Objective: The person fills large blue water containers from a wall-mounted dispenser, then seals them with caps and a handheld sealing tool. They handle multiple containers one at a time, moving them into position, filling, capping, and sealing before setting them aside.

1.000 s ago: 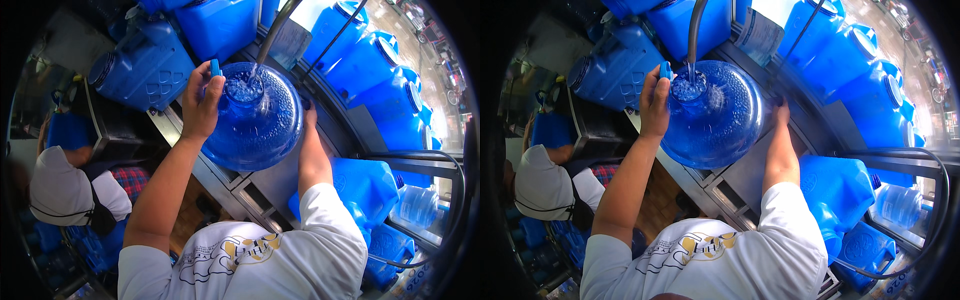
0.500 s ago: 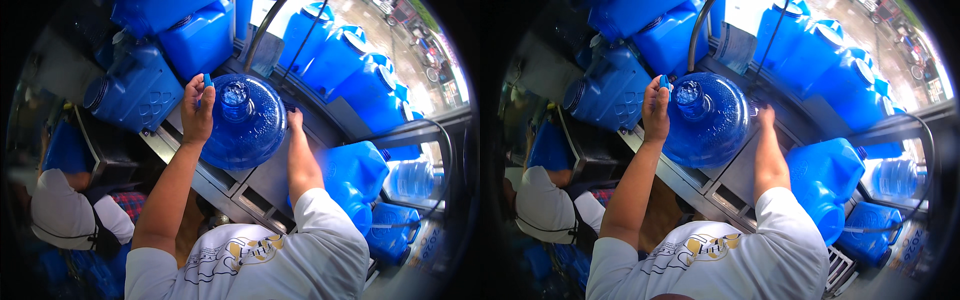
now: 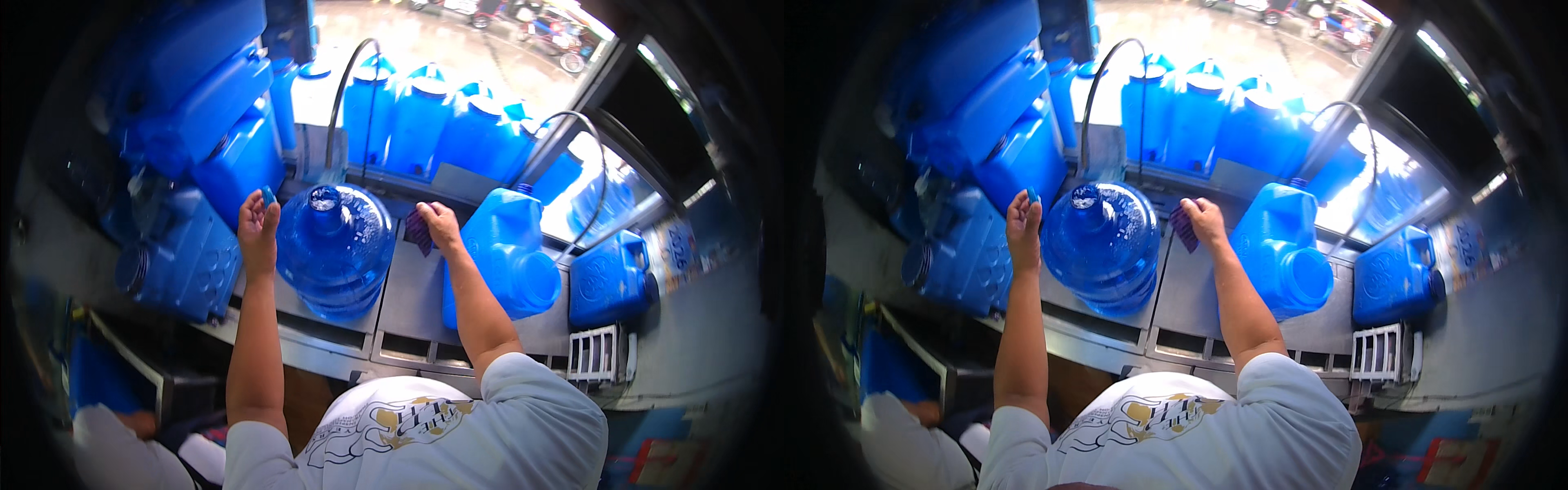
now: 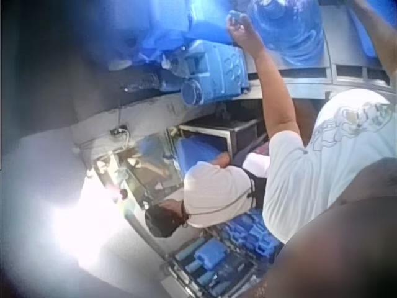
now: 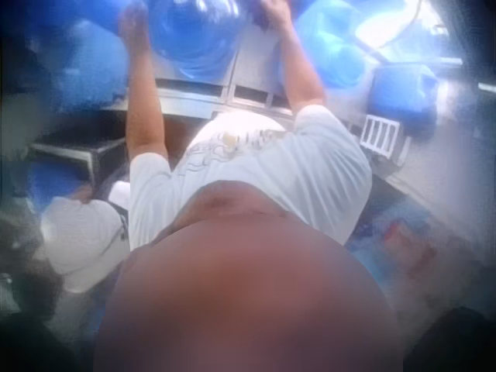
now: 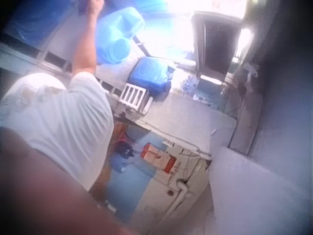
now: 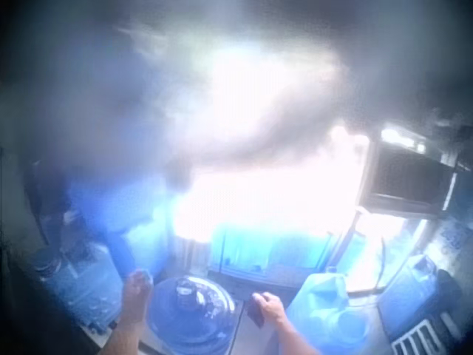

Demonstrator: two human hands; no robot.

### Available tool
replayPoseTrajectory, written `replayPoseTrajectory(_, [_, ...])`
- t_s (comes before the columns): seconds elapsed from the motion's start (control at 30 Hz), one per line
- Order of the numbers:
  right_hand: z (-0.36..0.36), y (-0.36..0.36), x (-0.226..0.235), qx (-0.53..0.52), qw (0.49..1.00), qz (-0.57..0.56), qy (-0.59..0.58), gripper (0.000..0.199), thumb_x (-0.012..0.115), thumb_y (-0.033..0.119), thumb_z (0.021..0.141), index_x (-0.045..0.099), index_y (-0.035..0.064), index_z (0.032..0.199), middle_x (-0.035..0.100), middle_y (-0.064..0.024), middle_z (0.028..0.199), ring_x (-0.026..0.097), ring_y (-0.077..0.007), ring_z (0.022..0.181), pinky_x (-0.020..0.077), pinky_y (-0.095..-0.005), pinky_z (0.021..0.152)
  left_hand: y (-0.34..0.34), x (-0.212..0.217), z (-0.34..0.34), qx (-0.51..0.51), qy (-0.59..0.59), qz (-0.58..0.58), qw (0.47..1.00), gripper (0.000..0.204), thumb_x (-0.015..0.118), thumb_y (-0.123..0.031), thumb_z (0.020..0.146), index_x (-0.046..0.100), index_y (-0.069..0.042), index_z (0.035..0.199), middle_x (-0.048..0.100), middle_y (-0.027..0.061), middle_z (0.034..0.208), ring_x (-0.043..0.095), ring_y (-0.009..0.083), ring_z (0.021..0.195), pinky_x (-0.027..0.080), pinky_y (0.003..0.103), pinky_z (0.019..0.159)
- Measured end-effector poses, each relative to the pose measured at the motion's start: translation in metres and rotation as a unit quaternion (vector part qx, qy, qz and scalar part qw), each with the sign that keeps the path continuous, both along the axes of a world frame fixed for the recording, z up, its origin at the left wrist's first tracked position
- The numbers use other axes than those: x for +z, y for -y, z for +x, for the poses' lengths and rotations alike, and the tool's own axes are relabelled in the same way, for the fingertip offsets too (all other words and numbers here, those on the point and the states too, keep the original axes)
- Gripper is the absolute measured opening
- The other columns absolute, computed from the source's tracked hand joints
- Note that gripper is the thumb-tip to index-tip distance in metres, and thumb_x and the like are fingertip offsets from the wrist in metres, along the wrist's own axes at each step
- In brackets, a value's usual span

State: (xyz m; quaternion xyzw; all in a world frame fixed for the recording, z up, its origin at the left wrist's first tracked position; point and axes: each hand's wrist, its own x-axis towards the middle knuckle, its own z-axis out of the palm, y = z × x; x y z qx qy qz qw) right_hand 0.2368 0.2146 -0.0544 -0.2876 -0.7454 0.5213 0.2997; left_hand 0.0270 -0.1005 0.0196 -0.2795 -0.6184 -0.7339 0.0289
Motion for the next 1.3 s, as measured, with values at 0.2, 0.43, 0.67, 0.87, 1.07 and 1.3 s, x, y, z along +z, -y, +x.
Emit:
replayPoseTrajectory(0.2, [-0.011,0.08,0.084,0.111,0.991,-0.075,0.017,0.046,0.066,0.044,0.096,0.062,0.0048,0.071,0.049,0.0074,0.067,0.042,-0.0041,0.064,0.0359,-0.027,0.057,-0.011,0.04,0.012,-0.095,-0.196,-0.129,0.968,0.066,0.088,-0.044,0.073,0.066,-0.005,0.122,0.067,0.0134,0.116,0.063,0.0272,0.113,0.048,0.038,0.099])
replayPoseTrajectory(0.43, [-0.062,0.127,0.116,0.119,0.992,0.025,0.032,0.054,0.066,0.052,0.092,0.073,0.0015,0.109,0.072,-0.0121,0.092,0.068,-0.0186,0.081,0.055,-0.0312,0.074,-0.025,0.05,0.009,-0.136,-0.225,-0.191,0.946,0.069,0.088,-0.046,0.069,0.067,-0.007,0.122,0.067,0.0137,0.116,0.064,0.0295,0.111,0.051,0.039,0.097])
replayPoseTrajectory(0.67, [-0.081,0.133,0.123,0.122,0.986,-0.106,0.033,0.045,0.071,0.044,0.092,0.073,0.0023,0.107,0.07,-0.0075,0.09,0.065,-0.0122,0.078,0.0546,-0.026,0.069,-0.04,0.033,-0.012,-0.238,-0.089,-0.125,0.959,0.055,0.085,-0.042,0.079,0.068,-0.007,0.118,0.068,0.001,0.097,0.062,0.0098,0.083,0.049,0.023,0.072])
replayPoseTrajectory(0.87, [-0.081,0.127,0.129,0.098,0.986,-0.108,0.078,0.035,0.077,0.038,0.089,0.075,0.0035,0.097,0.069,-0.0043,0.083,0.064,-0.0103,0.069,0.0539,-0.0236,0.063,-0.059,0.035,-0.025,-0.356,0.135,-0.126,0.916,0.028,0.073,-0.033,0.093,0.071,-0.008,0.104,0.066,-0.0051,0.082,0.055,0.0021,0.067,0.042,0.019,0.058])
replayPoseTrajectory(1.07, [-0.082,0.123,0.134,0.108,0.982,-0.109,0.113,0.044,0.079,0.041,0.086,0.075,0.0013,0.104,0.073,-0.0112,0.091,0.069,-0.0155,0.077,0.0578,-0.0281,0.071,-0.057,0.035,-0.033,-0.361,0.183,-0.169,0.899,0.03,0.071,-0.031,0.095,0.071,-0.004,0.109,0.068,-0.0023,0.084,0.06,0.0041,0.069,0.047,0.019,0.062])
replayPoseTrajectory(1.3, [-0.083,0.12,0.134,0.11,0.982,-0.079,0.132,0.047,0.078,0.046,0.084,0.076,0.0022,0.102,0.073,-0.0108,0.089,0.068,-0.0169,0.076,0.0566,-0.0301,0.07,-0.052,0.028,-0.01,-0.345,0.151,-0.031,0.926,0.032,0.067,-0.031,0.098,0.07,-0.003,0.114,0.068,-0.0027,0.091,0.059,0.0024,0.075,0.046,0.018,0.065])
